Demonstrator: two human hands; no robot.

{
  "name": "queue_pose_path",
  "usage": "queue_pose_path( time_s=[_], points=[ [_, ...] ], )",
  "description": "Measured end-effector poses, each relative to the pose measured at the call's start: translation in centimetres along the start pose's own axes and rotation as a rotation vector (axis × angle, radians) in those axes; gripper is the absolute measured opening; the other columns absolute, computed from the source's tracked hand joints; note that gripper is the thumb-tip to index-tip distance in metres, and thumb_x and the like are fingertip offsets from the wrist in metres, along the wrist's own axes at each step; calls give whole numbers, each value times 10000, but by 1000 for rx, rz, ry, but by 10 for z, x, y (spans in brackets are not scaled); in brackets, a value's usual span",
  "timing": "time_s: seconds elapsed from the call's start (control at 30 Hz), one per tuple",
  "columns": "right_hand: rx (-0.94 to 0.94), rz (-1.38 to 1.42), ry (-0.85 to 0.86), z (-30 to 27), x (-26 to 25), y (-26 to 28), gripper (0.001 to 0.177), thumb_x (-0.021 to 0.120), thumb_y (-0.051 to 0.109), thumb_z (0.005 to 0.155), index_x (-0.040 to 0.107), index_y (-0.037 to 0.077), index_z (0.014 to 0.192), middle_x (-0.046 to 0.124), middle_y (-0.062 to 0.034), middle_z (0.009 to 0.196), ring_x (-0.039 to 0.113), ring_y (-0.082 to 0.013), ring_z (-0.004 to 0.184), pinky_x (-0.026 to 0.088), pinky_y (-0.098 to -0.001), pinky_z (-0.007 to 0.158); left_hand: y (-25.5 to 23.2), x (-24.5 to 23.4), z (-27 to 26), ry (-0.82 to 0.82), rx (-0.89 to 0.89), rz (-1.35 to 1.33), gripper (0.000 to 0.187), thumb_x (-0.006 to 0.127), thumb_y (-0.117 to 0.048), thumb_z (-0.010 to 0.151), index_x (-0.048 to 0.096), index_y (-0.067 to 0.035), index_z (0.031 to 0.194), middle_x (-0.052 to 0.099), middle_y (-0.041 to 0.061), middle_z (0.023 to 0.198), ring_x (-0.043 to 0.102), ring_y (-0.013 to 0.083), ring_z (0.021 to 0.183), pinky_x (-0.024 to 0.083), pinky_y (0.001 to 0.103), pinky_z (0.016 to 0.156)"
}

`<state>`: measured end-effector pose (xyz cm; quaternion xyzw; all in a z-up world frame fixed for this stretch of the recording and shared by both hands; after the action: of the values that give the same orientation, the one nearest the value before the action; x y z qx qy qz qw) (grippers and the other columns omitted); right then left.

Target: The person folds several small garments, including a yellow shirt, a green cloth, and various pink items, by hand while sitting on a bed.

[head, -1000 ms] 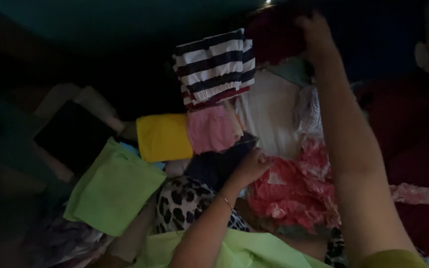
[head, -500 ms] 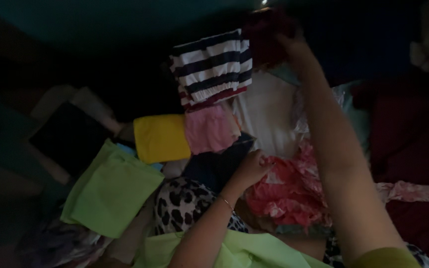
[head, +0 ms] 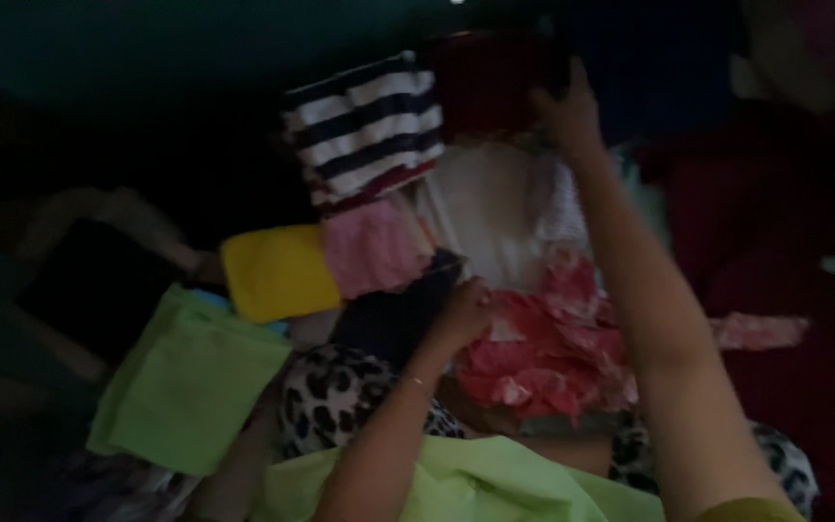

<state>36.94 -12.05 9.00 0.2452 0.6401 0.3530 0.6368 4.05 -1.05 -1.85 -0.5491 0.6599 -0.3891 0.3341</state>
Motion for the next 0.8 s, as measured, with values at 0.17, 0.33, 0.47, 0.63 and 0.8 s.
queue_pose_path(
  time_s=[0.17, 0.33, 0.47, 0.63, 0.8],
  points=[
    [-352, 61, -40, -135, -79, -3, 603, 665, 50, 900, 530, 39, 1488, 682, -175, 1362, 669, -320, 1301, 541, -433, 1087, 0, -10, 3, -208, 257, 288, 283, 682, -305, 936, 627, -30, 967, 682, 168, 865, 696, 312, 823, 545, 420, 721],
    [4, -391, -354, -213, -239, -156, 406, 727, 157, 941, 678, 60, 1333, 671, -184, 1325, 644, -355, 1209, 524, -455, 1060, -20, -14, -11, -171, 427, 306, 303, 708, -214, 942, 616, -31, 1165, 718, 135, 980, 718, 286, 903, 559, 407, 752],
    [56, -806, -594, -260, -349, -271, 415, 736, 138, 880, 714, 57, 1287, 474, -300, 1451, 517, -480, 1254, 474, -521, 1014, -23, -5, -16, -182, 427, 318, 297, 733, -165, 882, 632, -38, 1131, 722, 101, 979, 732, 211, 848, 578, 366, 718],
    [255, -638, -377, -263, -386, -343, 396, 655, 70, 859, 670, 13, 1251, 511, -265, 1440, 545, -459, 1220, 466, -502, 1005, -9, 0, -10, -169, 336, 224, 239, 731, -107, 887, 650, -54, 1106, 708, 82, 892, 688, 164, 745, 574, 327, 656],
    [-68, -173, -525, -254, -359, -310, 263, 565, 2, 956, 698, -13, 1183, 658, -183, 1275, 626, -364, 1201, 501, -408, 1062, -25, 2, -23, -240, 419, 320, 226, 697, -75, 907, 659, -56, 1129, 734, 70, 915, 723, 169, 814, 576, 315, 734]
  ],
)
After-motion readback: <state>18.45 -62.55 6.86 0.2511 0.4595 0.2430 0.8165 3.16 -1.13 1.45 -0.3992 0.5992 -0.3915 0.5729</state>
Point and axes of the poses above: each hand's wrist, its own z-axis towards the middle knuckle, its own x-axis out of the palm, y = z × x, the point moved 4 cm from there along z, towards the middle knuckle
